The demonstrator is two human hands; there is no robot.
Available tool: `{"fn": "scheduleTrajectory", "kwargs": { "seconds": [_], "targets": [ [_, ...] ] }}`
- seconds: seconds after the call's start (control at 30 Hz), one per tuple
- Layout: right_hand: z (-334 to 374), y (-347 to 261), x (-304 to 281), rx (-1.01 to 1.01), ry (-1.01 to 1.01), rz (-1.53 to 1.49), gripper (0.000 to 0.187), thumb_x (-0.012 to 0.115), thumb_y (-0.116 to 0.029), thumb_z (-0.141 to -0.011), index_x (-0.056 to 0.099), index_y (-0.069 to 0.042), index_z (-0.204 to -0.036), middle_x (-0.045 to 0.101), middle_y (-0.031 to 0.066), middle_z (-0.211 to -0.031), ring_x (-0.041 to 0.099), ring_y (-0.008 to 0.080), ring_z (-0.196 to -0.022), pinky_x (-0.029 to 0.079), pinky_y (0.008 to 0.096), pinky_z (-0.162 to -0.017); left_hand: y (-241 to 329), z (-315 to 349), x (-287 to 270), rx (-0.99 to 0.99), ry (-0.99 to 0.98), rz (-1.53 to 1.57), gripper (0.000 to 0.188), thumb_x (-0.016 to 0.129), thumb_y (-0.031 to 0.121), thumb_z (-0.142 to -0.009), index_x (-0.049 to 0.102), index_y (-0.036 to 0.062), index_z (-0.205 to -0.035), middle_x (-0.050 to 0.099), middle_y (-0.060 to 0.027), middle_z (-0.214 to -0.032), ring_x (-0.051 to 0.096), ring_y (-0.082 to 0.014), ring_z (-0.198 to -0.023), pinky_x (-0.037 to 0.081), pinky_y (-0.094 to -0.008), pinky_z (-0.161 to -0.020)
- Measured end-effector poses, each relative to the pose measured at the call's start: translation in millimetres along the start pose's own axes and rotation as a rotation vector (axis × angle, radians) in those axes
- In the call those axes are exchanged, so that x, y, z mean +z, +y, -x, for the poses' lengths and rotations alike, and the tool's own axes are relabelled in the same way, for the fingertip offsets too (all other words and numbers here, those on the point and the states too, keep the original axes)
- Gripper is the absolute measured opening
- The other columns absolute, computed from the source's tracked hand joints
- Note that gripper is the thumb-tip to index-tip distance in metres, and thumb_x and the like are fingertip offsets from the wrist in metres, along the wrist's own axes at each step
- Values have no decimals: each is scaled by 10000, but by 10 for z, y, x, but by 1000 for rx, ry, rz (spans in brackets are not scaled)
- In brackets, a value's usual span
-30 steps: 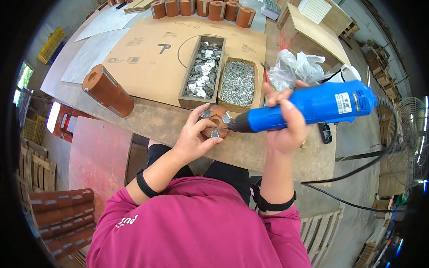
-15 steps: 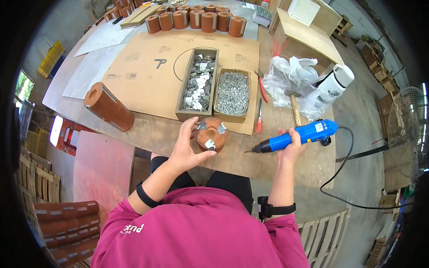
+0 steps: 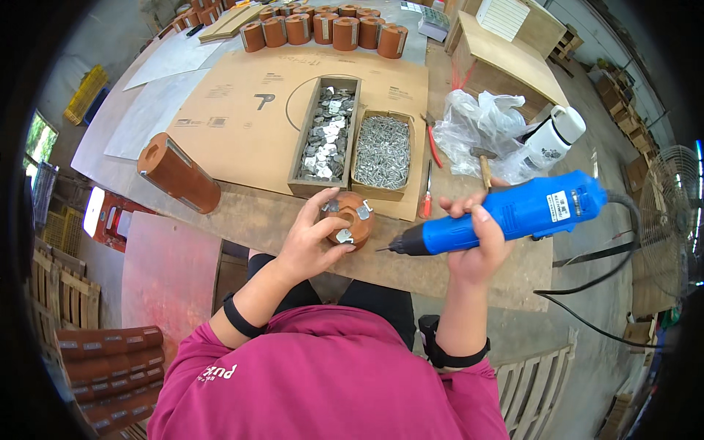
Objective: Assembling small metal components onto wooden cylinders using an electric screwdriver.
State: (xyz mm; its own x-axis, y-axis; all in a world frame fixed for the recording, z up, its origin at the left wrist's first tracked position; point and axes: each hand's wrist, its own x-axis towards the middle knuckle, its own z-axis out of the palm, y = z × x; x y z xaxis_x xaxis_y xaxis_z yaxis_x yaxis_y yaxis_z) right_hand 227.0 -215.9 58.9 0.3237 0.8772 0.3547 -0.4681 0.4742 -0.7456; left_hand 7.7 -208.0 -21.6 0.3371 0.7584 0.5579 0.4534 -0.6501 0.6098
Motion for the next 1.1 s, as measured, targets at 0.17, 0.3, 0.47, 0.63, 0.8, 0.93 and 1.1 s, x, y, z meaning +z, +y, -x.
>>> {"fn": "scheduleTrajectory", "kwargs": {
  "seconds": [0.17,0.3,0.47,0.63,0.8,0.93,1.1],
  "targets": [
    [63,29,422,-56,-217,19,505,511,-12,-717,282,5,-1167,488,90,-762,522,195,-692,446,449,-785,9,38,75,-86,11,103,357,739,45,-562,541,33,-858,395,-189,-1195,491,-329,-1010,444,-351,-799],
    [91,100,567,-69,-269,106,488,516,-4,-718,300,5,-1156,493,94,-762,523,192,-705,449,441,-785,6,40,77,-87,2,87,336,731,37,-580,532,27,-851,411,-169,-1175,531,-303,-941,476,-332,-728],
    [100,139,637,-71,-263,205,476,526,-24,-720,310,5,-1144,493,94,-753,525,191,-700,455,442,-775,15,41,67,-108,1,104,351,736,47,-567,528,33,-850,416,-165,-1166,530,-311,-940,471,-341,-737],
    [102,178,657,-51,-281,161,480,537,44,-724,298,2,-1139,512,75,-746,536,168,-701,469,414,-760,-9,46,70,-85,8,73,366,738,63,-556,525,43,-853,418,-162,-1163,527,-318,-945,466,-353,-747],
    [105,184,703,-46,-319,191,485,536,60,-717,301,-8,-1136,511,72,-749,536,163,-706,466,413,-769,1,35,53,-79,6,67,359,730,71,-558,526,45,-853,418,-163,-1161,527,-320,-939,460,-358,-752],
    [113,205,746,-23,-405,204,485,522,79,-713,309,-12,-1139,513,56,-779,538,147,-719,467,390,-776,-7,40,68,-69,19,58,355,727,67,-559,528,45,-853,422,-162,-1156,531,-320,-926,464,-354,-740],
    [143,275,860,-5,-364,346,455,514,43,-705,324,-37,-1111,499,65,-768,526,163,-711,443,450,-796,15,51,67,-115,6,97,354,725,64,-552,530,37,-846,431,-161,-1146,542,-311,-892,475,-360,-703]
  ]
}}
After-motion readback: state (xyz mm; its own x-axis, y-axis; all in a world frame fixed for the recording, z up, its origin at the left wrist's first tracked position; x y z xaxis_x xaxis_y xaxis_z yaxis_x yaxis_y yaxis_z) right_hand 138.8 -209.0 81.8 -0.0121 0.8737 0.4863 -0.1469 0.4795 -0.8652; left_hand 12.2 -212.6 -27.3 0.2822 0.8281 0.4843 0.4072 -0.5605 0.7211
